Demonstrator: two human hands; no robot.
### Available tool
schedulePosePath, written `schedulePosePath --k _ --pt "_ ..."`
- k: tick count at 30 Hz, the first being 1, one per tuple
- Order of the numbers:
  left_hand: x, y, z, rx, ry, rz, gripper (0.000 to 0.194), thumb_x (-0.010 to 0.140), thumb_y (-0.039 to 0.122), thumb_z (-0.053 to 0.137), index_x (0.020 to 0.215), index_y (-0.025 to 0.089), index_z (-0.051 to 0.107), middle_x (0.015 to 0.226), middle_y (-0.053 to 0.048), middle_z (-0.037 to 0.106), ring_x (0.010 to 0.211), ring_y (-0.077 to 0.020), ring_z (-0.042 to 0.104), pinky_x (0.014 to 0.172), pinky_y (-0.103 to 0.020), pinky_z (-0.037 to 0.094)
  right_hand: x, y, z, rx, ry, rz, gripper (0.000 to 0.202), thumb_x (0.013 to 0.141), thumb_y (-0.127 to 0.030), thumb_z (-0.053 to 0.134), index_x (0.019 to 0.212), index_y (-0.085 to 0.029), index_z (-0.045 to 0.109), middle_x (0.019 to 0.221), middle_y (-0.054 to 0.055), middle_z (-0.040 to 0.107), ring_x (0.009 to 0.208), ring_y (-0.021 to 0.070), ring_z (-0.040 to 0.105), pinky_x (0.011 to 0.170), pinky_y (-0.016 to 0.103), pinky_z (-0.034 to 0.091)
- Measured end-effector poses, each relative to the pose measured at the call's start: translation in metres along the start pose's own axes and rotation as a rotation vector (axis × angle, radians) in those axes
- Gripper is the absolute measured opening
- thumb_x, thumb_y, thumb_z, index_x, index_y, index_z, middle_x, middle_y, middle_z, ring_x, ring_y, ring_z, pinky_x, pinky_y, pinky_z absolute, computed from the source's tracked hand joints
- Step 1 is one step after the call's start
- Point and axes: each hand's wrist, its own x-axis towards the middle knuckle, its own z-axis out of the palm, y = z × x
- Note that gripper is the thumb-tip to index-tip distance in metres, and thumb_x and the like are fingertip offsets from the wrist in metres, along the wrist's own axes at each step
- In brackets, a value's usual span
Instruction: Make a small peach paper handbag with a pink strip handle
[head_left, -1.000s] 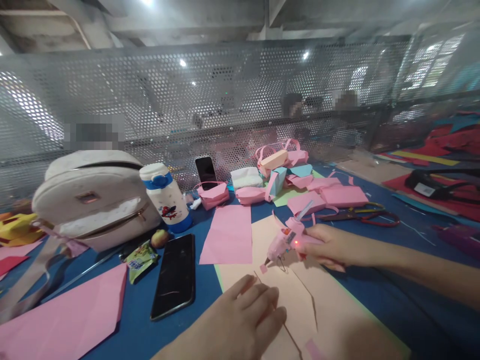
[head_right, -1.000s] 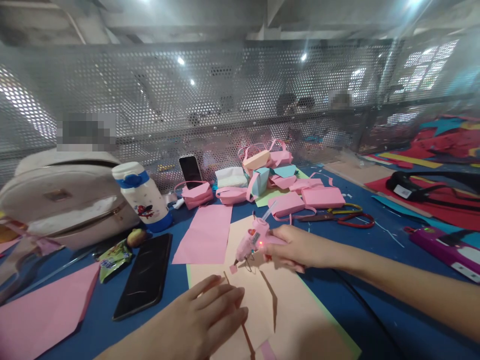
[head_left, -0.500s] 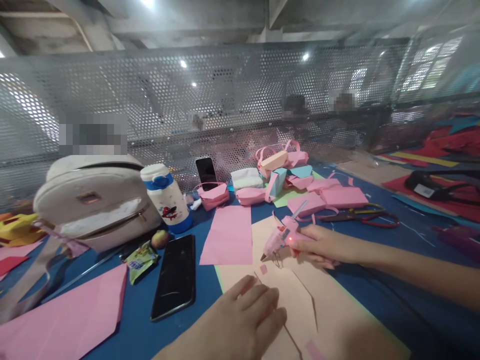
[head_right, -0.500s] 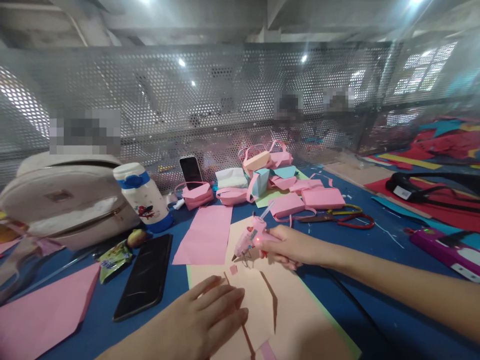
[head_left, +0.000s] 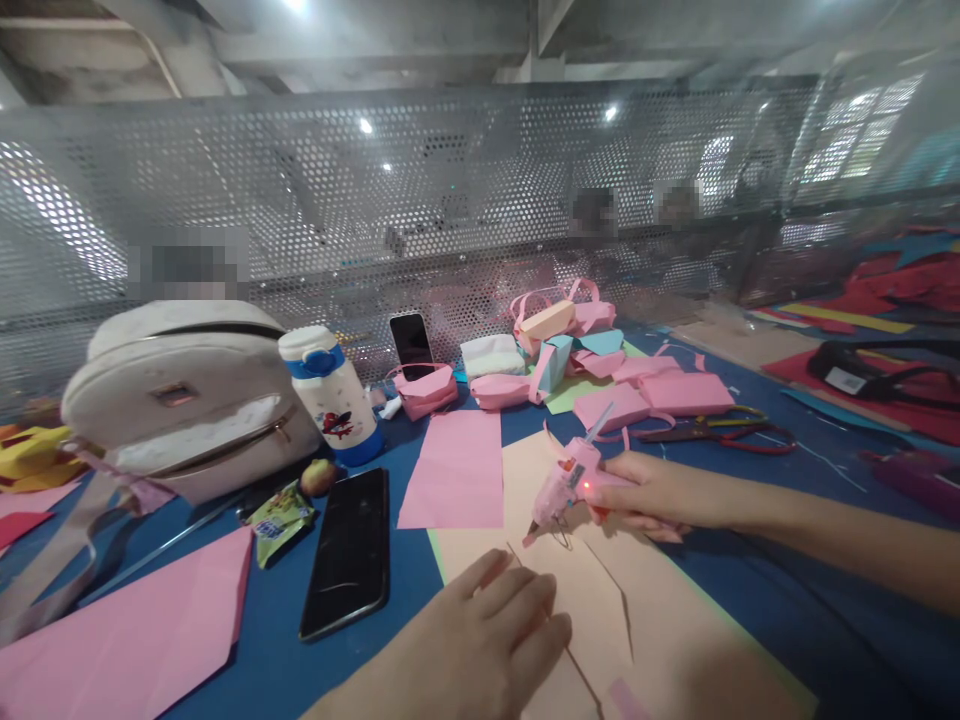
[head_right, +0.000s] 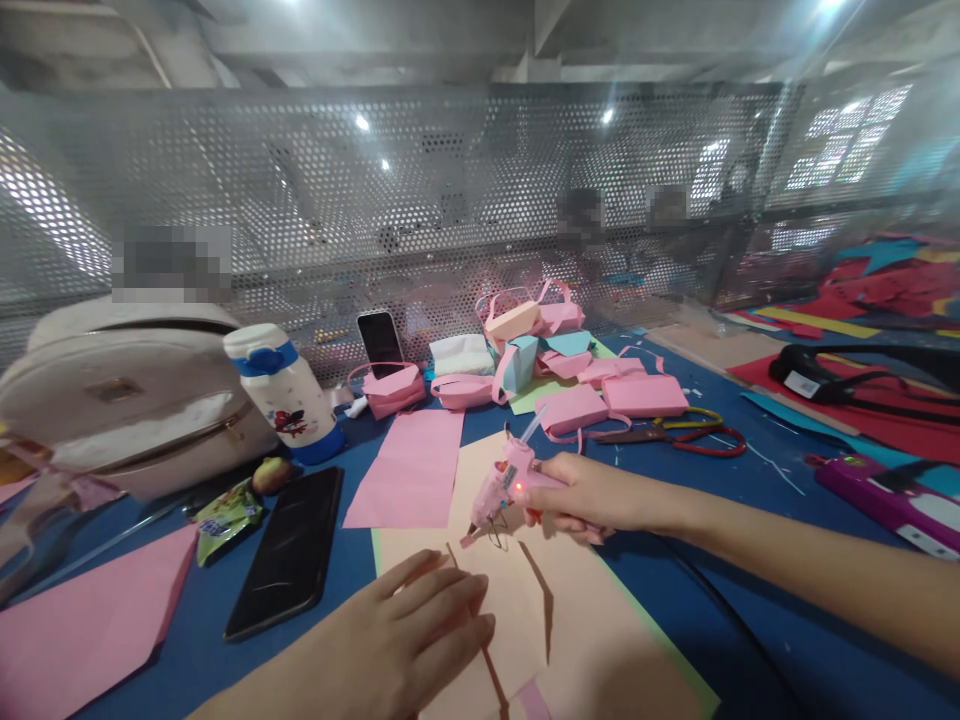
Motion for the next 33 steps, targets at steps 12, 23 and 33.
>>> schedulePosePath --k 12,23,33 --pt "-0.001 0.0 0.005 0.005 -0.001 -0.011 0.037 0.104 0.036 0.039 0.13 0.014 0.055 0.131 -0.012 0.062 0.113 -0.0257 0.057 0.103 -0.043 0.04 -0.006 -0.002 -0.002 -0.094 -0.025 0.016 0.048 0.092 -0.061 0.055 0.087 -0.013 0.06 0.046 -0.01 0.04 0.036 0.0043 0.036 0.036 0.013 0.032" --pt "-0.002 0.001 0.006 0.0 0.011 -0.003 0.039 0.103 0.037 0.041 0.131 0.013 0.054 0.13 -0.013 0.062 0.114 -0.0266 0.057 0.103 -0.044 0.04 -0.009 -0.006 -0.001 -0.158 -0.013 0.021 0.047 0.093 -0.06 0.053 0.087 -0.014 0.059 0.046 -0.009 0.042 0.036 0.0051 0.038 0.037 0.015 0.032" --pt "0.0 0.001 -0.001 -0.017 -0.044 0.002 0.039 0.103 0.036 0.043 0.132 0.012 0.053 0.13 -0.014 0.061 0.115 -0.0268 0.056 0.104 -0.044 0.039 -0.012 -0.012 0.0 -0.191 -0.025 0.001 0.047 0.093 -0.061 0.053 0.086 -0.015 0.057 0.047 -0.009 0.043 0.036 0.0053 0.038 0.039 0.016 0.03"
